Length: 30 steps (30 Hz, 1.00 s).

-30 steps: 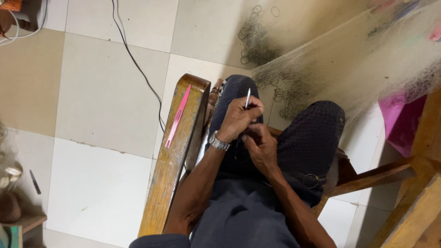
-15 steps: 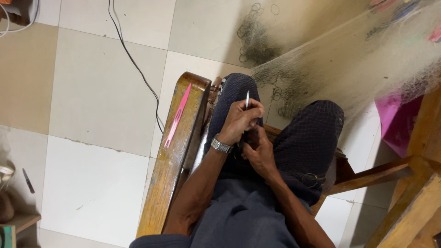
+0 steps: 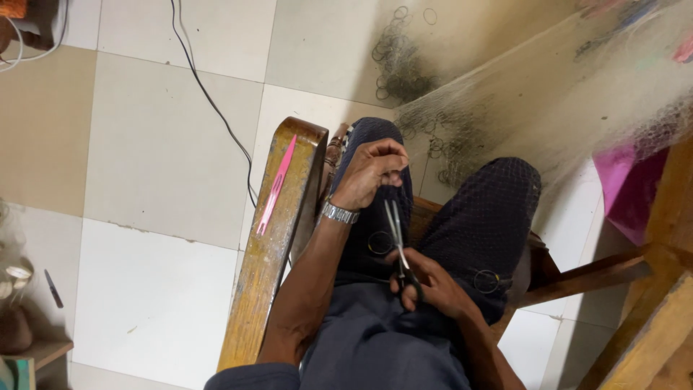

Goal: Repairing a fishing net by trimming excess material with scissors and manipulating the mesh with a net needle.

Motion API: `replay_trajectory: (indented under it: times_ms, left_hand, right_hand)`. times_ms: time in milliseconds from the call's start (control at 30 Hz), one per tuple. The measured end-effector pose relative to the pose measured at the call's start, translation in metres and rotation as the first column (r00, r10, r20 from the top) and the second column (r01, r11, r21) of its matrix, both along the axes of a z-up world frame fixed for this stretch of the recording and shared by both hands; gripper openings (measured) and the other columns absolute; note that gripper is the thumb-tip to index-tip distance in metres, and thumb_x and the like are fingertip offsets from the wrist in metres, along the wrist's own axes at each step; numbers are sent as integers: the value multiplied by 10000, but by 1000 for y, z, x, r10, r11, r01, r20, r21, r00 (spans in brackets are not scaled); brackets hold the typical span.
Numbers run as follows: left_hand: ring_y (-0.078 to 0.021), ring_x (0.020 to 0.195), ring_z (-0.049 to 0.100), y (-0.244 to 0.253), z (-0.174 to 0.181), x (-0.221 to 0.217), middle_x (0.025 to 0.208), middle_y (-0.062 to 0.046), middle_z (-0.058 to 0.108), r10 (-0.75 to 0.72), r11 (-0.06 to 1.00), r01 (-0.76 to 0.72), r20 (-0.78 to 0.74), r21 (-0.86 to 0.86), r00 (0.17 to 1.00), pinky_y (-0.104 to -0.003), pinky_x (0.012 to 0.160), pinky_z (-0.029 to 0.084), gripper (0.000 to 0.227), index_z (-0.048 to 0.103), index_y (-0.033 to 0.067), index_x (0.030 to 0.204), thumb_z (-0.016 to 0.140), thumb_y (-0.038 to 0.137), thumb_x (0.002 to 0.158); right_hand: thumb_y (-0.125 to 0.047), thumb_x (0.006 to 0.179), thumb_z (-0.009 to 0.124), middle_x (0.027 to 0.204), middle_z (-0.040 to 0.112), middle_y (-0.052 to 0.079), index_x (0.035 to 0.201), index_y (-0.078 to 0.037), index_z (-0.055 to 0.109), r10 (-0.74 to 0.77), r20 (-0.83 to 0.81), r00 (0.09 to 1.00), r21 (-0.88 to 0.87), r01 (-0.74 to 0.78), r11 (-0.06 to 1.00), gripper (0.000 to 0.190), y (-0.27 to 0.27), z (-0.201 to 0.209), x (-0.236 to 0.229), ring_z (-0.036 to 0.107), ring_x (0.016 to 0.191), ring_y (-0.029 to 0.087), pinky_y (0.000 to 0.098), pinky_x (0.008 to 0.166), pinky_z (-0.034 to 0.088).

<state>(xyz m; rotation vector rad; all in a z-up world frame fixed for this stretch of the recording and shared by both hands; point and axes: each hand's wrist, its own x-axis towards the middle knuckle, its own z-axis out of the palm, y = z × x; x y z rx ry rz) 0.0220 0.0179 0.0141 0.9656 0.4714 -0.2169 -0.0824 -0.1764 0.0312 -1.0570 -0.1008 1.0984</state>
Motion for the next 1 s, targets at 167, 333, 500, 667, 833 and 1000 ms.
replay_trajectory:
  times_ms: [167, 333, 500, 667, 833, 1000]
  left_hand:
    - [-118, 490, 565, -2, -6, -9, 608, -74, 526, -10, 998, 11, 24, -54, 1000, -296, 501, 574, 84, 637, -3, 791, 642, 6, 707]
    - [-122, 517, 571, 0, -8, -12, 618, -64, 512, -7, 997, 11, 53, -71, 999, -307, 544, 584, 79, 634, -6, 804, 643, 13, 728]
    - [-116, 539, 583, 0, -13, -15, 628, -62, 517, -7, 997, 17, 120, -78, 993, -286, 567, 588, 76, 636, -16, 813, 637, -1, 739]
    - [-123, 577, 601, 2, -10, -19, 653, -64, 525, -13, 998, 22, 161, -55, 987, -286, 593, 586, 83, 637, -15, 819, 652, 12, 742]
    - [-124, 604, 602, 2, -1, -22, 646, -57, 540, -65, 998, 58, 243, 38, 968, -269, 587, 560, 63, 651, 11, 790, 660, 20, 729]
    - [-123, 628, 595, 1, -3, -25, 651, -59, 566, -70, 990, 30, 301, 136, 951, -264, 589, 532, 59, 656, 21, 790, 664, -7, 739]
  right_hand:
    - [-504, 659, 747, 733, 607, 244, 1179, 48, 423, -113, 39, 993, 111, 108, 988, 825, -16, -14, 12, 608, 422, 200, 293, 355, 492]
    - [-492, 684, 718, 682, 618, 240, 1143, 73, 426, -134, 107, 985, 129, 120, 984, 785, -3, -11, 36, 594, 361, 190, 271, 310, 459]
    - [-439, 706, 710, 669, 604, 207, 1136, 54, 435, -115, 91, 989, 100, 105, 989, 709, 4, -2, 39, 570, 356, 157, 248, 309, 458]
    - [-430, 705, 710, 661, 588, 206, 1129, 62, 437, -122, 76, 990, 92, 115, 989, 705, 6, -8, 38, 561, 355, 154, 257, 305, 462]
    - [-380, 695, 710, 617, 579, 209, 1113, 50, 468, -168, 107, 980, 52, 163, 985, 647, 8, -14, 51, 521, 307, 158, 250, 265, 421]
    - [-151, 700, 712, 497, 530, 163, 1031, 60, 518, -208, 150, 967, -62, 220, 974, 438, 14, -9, 59, 410, 227, 119, 202, 223, 329]
